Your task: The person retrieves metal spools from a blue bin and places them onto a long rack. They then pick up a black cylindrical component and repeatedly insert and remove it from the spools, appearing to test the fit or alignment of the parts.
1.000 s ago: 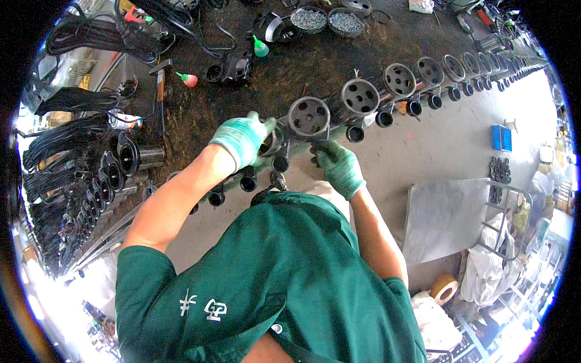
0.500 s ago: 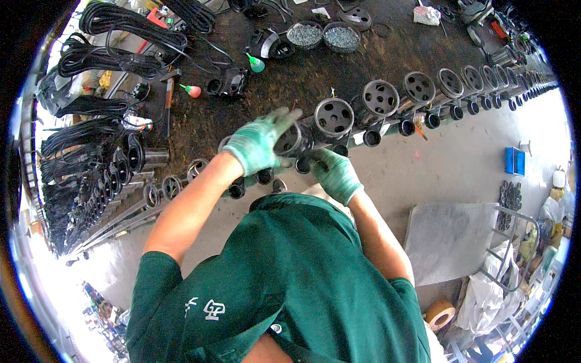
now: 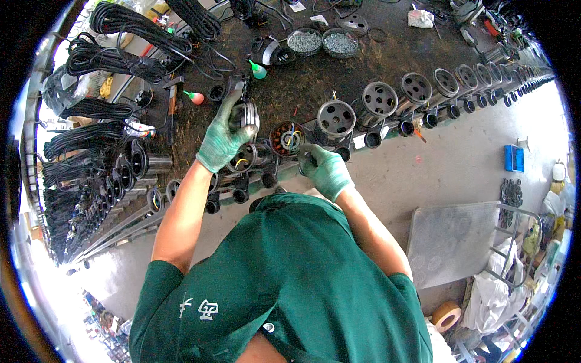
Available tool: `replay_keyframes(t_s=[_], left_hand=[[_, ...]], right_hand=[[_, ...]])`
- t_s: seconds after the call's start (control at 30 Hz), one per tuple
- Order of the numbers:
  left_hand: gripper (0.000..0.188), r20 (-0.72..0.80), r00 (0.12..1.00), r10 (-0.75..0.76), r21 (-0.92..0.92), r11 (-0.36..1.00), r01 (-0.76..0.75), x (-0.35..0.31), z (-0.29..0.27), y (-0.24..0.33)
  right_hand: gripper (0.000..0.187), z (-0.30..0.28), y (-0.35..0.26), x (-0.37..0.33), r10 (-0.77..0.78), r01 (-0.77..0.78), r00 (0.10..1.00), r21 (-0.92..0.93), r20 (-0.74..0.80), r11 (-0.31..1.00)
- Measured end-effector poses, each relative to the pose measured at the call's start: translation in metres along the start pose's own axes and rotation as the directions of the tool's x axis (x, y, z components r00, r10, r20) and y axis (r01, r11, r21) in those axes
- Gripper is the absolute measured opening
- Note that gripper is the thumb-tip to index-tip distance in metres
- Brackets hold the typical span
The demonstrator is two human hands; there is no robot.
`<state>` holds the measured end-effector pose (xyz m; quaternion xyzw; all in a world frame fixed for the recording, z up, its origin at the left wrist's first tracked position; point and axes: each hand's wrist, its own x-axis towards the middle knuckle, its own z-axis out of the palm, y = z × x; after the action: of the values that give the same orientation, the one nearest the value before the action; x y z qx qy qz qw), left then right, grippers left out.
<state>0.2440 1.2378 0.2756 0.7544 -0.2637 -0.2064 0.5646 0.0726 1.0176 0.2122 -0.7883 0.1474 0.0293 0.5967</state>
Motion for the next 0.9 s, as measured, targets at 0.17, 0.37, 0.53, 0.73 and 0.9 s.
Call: replay_keyframes(t_s=[0.17, 0.37, 0.53, 0.73, 0.9], left_hand=[[0.087, 0.040, 0.998, -0.044, -0.155, 0.987, 0.050, -0.010, 0.007, -0.013], [0.077, 0.161, 0.985, -0.068, -0.161, 0.982, 0.094, -0.007, 0.006, -0.014], [0.074, 0.147, 0.989, 0.019, -0.128, 0.992, 0.000, -0.002, 0.007, -0.017], [0.074, 0.200, 0.979, -0.034, -0.131, 0.990, 0.061, 0.004, 0.005, -0.033], [0.075, 0.241, 0.971, 0.003, 0.054, 0.998, -0.017, 0.003, 0.010, -0.023]], right_hand=[[0.038, 0.024, -0.008, 0.021, 0.079, -0.103, 0.993, -0.297, -0.091, 0.949], [0.027, 0.042, -0.023, 0.030, -0.002, -0.055, 0.992, -0.457, -0.123, 0.888], [0.028, 0.050, 0.010, 0.027, -0.225, 0.173, 0.962, -0.290, -0.157, 0.941], [0.029, 0.045, 0.008, 0.009, -0.343, 0.258, 0.920, -0.368, -0.188, 0.893], [0.022, 0.048, 0.023, 0.015, -0.417, 0.358, 0.878, -0.256, -0.235, 0.898]])
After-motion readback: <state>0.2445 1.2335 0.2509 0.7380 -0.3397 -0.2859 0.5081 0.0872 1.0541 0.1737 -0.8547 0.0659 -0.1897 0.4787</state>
